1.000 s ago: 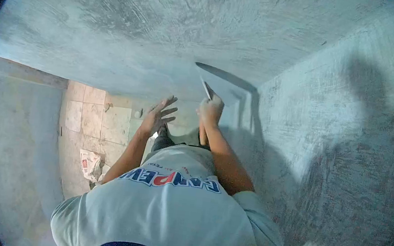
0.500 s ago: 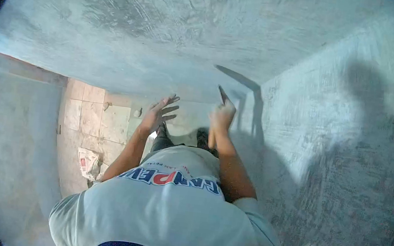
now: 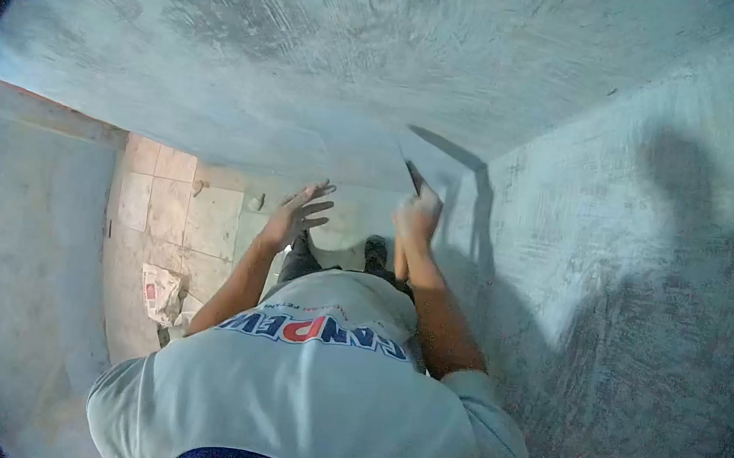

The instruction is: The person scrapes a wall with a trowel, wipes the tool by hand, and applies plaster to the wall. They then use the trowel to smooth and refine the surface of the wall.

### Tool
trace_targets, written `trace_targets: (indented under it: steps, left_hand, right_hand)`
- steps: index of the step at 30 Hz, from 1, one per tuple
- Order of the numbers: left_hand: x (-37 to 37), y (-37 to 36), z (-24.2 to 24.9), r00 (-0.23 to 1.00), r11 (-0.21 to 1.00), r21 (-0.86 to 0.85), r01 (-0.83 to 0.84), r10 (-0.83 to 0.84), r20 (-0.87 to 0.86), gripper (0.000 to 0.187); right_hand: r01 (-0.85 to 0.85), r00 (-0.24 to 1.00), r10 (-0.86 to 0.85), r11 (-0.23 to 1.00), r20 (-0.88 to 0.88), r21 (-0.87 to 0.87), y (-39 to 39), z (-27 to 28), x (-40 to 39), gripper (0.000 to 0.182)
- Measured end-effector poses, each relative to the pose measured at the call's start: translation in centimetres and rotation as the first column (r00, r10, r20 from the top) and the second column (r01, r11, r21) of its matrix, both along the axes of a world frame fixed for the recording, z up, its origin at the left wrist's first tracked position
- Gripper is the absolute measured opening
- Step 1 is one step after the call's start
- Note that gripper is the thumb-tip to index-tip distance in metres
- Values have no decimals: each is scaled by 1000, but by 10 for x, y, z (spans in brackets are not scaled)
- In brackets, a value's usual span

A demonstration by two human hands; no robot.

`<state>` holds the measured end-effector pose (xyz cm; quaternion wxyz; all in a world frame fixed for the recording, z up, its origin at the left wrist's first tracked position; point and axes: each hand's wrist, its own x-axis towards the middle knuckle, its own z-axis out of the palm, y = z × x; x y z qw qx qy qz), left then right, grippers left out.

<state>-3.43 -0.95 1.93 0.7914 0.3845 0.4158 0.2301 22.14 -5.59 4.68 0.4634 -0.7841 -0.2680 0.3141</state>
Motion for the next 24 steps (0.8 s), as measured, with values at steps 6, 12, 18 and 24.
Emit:
trace_targets:
  steps: [6,12,18,24]
  left_hand:
    - [3,2,6,1000,1000,-7,7,-7,-7,69]
    - [-1,4,3,999,1000,-8,29,-29,14,71]
    - [1,7,8,999,999,-4,37,-37,6,72]
    - [-19,-4,3,998,998,-16,-62,62,6,70]
  right_hand:
    - [72,995,-75,996,-61,-49,-5,-17,-13,33]
    - [15,987,4,993,-160,115,-21,3,-6,51]
    - [-15,989,-16,977,146,212,5,-38,-36,47]
    - [9,998,-4,996,-60,87,-11,9,-14,39]
